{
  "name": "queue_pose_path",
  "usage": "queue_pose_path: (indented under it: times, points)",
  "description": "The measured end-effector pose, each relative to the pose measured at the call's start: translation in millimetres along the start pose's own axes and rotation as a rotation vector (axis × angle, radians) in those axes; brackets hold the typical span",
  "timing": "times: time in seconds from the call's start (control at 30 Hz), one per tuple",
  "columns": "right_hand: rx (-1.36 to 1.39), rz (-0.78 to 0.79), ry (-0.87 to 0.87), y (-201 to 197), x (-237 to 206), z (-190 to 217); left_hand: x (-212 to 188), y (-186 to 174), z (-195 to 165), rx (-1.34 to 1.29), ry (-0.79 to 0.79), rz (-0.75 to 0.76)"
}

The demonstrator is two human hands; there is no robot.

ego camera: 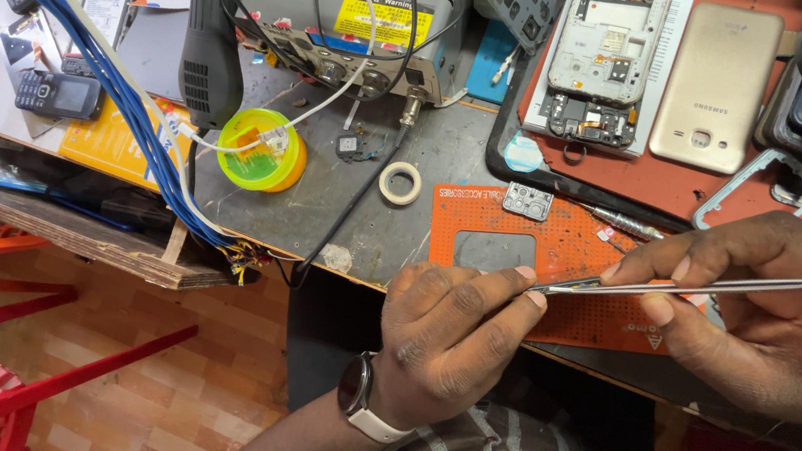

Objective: The person works on a disassembled smartphone at a cluttered repair bench, using tweezers and a metal pry tool to manipulate components on the phone's midframe. They then align the phone body, press its parts together, and power the phone on, with its screen lighting up.

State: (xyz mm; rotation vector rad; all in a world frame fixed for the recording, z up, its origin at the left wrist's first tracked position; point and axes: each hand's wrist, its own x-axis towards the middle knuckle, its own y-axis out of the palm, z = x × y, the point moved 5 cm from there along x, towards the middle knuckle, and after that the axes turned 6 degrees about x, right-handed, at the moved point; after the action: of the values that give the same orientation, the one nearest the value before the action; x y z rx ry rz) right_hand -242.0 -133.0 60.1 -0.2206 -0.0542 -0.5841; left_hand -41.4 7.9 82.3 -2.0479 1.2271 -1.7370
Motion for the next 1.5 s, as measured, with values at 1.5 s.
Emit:
queue_pose_path:
  times: [1.5]
  points:
    - [0.116, 0.011, 0.031, 1.8, -0.2, -1.5, -1.5, 1.2, 0.2, 0.006, 0.005, -0.013]
